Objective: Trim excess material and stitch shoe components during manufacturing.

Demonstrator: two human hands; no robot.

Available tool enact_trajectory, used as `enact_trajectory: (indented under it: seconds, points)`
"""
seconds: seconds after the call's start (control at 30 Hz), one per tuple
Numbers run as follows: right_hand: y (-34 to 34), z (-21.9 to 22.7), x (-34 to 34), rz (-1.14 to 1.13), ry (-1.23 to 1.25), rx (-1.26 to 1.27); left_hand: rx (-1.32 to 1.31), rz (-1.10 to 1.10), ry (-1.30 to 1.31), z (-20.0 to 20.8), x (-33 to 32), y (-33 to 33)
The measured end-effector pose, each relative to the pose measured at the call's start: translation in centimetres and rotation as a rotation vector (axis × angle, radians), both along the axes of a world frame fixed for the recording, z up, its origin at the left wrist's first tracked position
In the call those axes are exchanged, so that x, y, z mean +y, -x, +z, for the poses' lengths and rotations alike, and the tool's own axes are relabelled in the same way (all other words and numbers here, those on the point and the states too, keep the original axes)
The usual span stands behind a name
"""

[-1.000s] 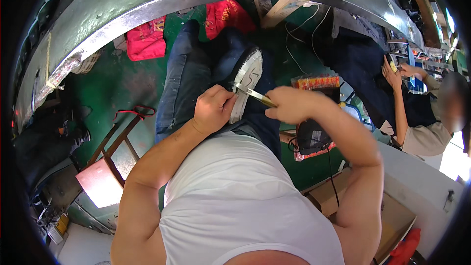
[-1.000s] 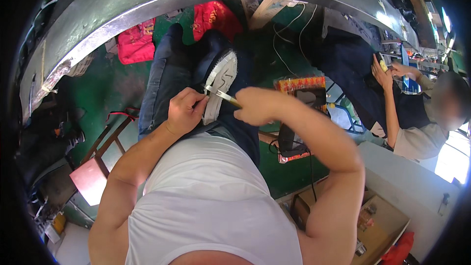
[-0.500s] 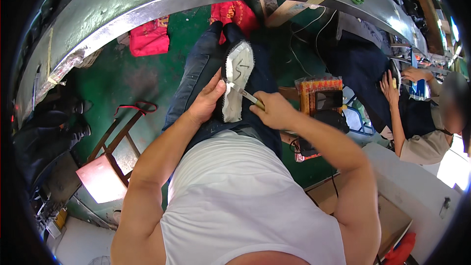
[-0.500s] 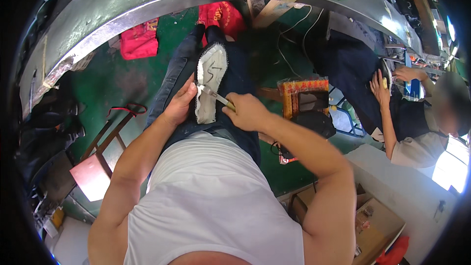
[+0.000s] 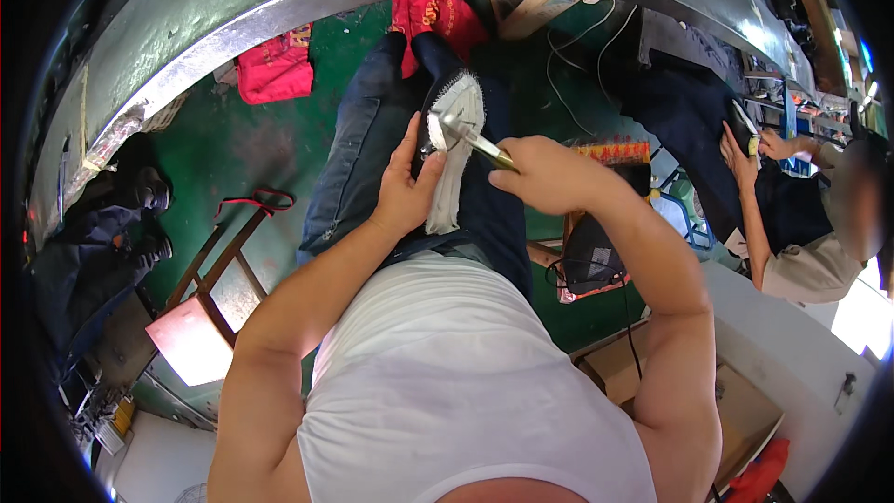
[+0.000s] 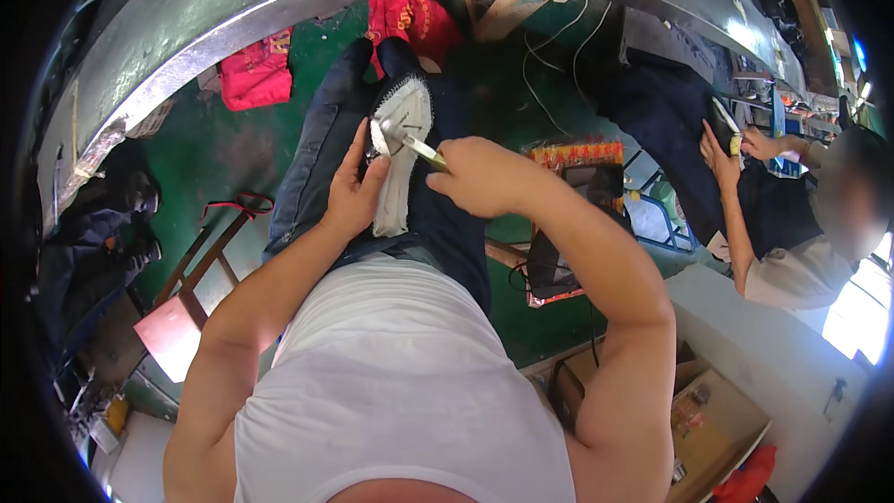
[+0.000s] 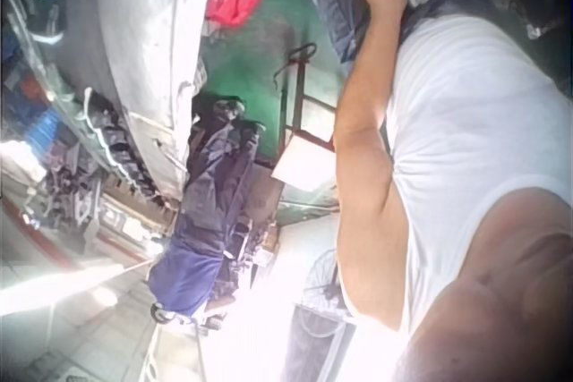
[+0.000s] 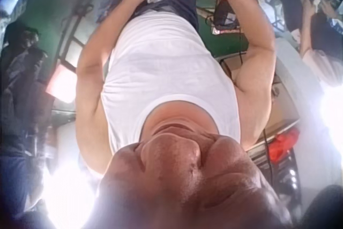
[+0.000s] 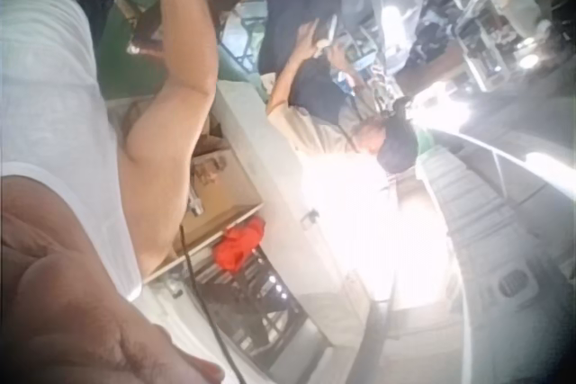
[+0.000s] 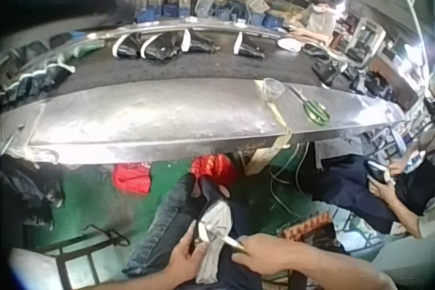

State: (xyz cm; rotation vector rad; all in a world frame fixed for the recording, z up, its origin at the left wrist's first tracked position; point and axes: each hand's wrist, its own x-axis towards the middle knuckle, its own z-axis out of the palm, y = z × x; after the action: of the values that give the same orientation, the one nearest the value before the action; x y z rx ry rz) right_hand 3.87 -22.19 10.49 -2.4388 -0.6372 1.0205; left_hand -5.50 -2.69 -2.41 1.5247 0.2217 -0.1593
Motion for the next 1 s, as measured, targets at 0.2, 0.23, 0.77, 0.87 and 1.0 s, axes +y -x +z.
enact_trajectory:
  seconds: [0.2,0.23,0.77,0.87,1.0]
  points:
    - [5.4,-5.4,0.9,-0.504,-0.305,0.408,-0.143,0.02,-0.172,0.7,0.2,0.3]
    - [6.7,-6.2,1.4,-0.568,-0.363,0.365,-0.268,-0.015,-0.354,0.7,0.3,0.1]
    - [0.5,-7.3,-7.0,-0.405,-0.601,1.15,-0.269,-0.224,-0.679,3.0,1.1,-0.8]
    - [0.0,-3.4,-5.2,-0.424,-0.49,0.783,-0.254,-0.256,-0.687,3.4,1.0,-0.9]
    - [-0.7,-3.5,-0.8,-0.308,-0.384,0.23,-0.243,-0.263,-0.687,3.3,0.9,-0.9]
